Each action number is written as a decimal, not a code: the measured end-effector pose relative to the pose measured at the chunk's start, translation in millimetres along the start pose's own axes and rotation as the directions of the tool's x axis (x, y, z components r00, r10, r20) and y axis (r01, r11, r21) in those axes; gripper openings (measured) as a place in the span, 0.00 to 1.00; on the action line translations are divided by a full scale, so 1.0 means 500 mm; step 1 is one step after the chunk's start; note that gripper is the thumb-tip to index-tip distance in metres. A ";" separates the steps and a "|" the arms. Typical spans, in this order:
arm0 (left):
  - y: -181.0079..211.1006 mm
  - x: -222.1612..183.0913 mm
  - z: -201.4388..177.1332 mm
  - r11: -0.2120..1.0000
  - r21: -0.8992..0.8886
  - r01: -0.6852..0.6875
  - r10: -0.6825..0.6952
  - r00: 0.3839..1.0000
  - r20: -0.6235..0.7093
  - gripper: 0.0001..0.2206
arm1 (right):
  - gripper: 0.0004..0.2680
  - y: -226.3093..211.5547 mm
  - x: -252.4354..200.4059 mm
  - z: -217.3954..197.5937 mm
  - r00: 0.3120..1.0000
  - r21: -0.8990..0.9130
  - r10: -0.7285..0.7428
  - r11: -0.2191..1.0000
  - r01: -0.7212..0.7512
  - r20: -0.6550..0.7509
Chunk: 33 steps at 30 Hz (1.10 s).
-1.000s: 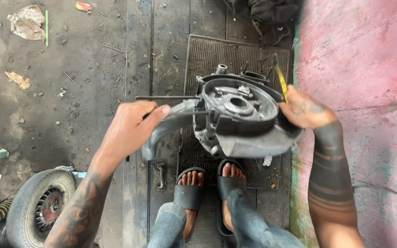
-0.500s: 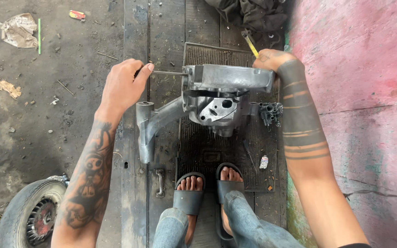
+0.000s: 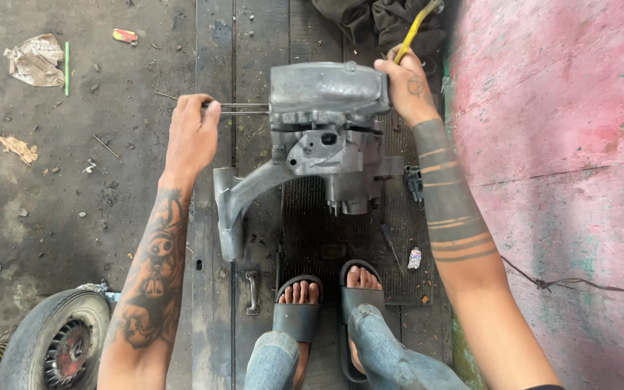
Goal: The person cleans a metal engine casing by scraping residue from its surface with a small tool and wiping the part by hand.
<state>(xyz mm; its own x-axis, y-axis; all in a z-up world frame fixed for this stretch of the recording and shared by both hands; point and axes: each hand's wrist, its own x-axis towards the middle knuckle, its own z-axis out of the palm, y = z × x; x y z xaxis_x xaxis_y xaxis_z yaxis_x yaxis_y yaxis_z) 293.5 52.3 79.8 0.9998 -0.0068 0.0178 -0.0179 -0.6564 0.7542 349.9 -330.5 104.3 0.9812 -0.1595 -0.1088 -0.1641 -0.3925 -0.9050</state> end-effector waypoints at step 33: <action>0.243 -0.158 0.249 0.352 0.618 -0.703 0.654 0.657 0.375 0.37 | 0.06 0.096 -0.090 -0.020 0.974 0.070 0.014 0.998 0.002 -0.226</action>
<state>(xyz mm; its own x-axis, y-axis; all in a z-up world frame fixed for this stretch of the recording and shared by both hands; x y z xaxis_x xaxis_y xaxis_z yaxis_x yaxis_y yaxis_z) 213.0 -120.6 88.4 0.6478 -0.7167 0.2582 -0.7050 -0.6925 -0.1534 296.9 -351.4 70.0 0.9303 -0.3658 -0.0258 -0.1551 -0.3288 -0.9316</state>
